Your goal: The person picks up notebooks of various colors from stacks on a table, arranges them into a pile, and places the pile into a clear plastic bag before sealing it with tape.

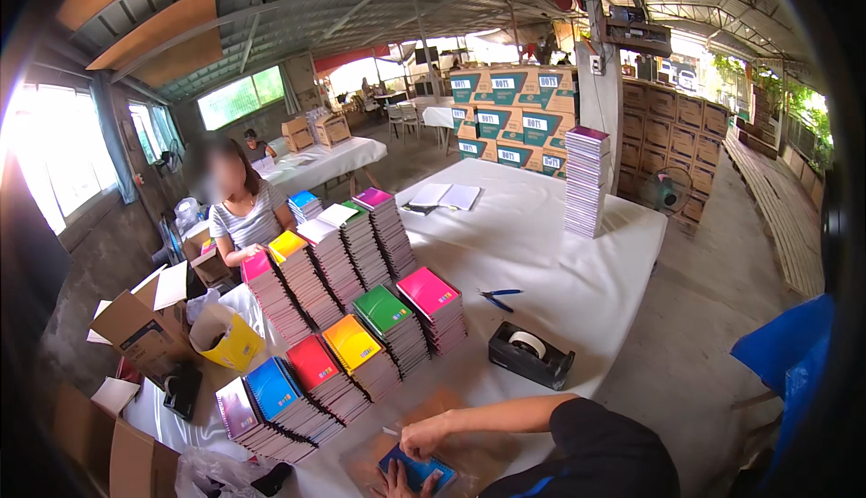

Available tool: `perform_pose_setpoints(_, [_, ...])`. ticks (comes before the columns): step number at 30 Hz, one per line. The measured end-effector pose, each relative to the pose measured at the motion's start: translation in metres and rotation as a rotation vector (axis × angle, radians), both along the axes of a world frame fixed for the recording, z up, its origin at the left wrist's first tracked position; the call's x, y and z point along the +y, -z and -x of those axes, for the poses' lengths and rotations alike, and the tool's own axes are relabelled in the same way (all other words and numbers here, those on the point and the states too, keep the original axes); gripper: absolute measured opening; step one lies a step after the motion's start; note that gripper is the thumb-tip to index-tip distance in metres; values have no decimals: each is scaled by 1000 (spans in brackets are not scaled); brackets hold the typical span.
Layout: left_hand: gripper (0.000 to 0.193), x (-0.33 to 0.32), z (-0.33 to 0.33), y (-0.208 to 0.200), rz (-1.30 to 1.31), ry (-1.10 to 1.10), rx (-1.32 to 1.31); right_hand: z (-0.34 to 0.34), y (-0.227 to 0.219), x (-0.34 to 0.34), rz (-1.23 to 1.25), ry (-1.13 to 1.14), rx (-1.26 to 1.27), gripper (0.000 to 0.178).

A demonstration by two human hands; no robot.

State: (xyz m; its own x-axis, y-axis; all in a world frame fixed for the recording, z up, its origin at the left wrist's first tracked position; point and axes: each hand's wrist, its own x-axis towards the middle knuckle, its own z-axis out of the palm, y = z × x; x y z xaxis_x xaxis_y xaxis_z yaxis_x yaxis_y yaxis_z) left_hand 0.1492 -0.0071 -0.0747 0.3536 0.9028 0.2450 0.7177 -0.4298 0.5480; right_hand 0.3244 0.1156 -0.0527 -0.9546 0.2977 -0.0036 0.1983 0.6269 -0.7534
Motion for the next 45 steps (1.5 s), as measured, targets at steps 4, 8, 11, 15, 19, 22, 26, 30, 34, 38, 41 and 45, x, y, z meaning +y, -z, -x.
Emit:
perform_pose_setpoints(4, [70, 4, 6, 8, 97, 92, -11, 2, 11, 2, 213, 33, 155, 15])
perform_pose_setpoints(8, [78, 13, 9, 15, 125, 152, -11, -2, 35, 6, 323, 66, 212, 19])
perform_pose_setpoints(11, [83, 10, 16, 20, 143, 150, -2, 2, 36, 1, 296, 82, 199, 20])
perform_pose_setpoints(15, [84, 10, 7, 17, 135, 132, 57, 4, 48, -4, 317, 89, 213, 19])
perform_pose_setpoints(19, [86, 3, 7, 23, 125, 96, 151, 11, 40, -19, 347, 84, 188, 19])
perform_pose_setpoints(22, [88, 1, 5, 34, 91, 50, 285, 15, 45, -25, 572, 91, 329, 18])
perform_pose_setpoints(26, [122, 24, -5, 46, 175, 58, 89, 7, 13, -24, 283, 276, 115, 19])
perform_pose_setpoints(30, [141, 15, -1, 25, 297, -75, -269, 6, -3, -18, -15, 209, -99, 15])
perform_pose_setpoints(34, [80, 5, 40, 5, 276, -74, -146, 7, -7, -26, 53, 246, -52, 13])
perform_pose_setpoints(38, [72, -4, 32, -3, 373, -86, 56, 6, -5, -35, 66, 262, -15, 14])
perform_pose_setpoints(41, [79, -7, 24, -1, 425, -107, 10, 3, 4, -39, 347, 306, 170, 12])
perform_pose_setpoints(45, [86, -6, 12, -1, 499, -100, -38, 2, 2, -35, 303, 267, 299, 14])
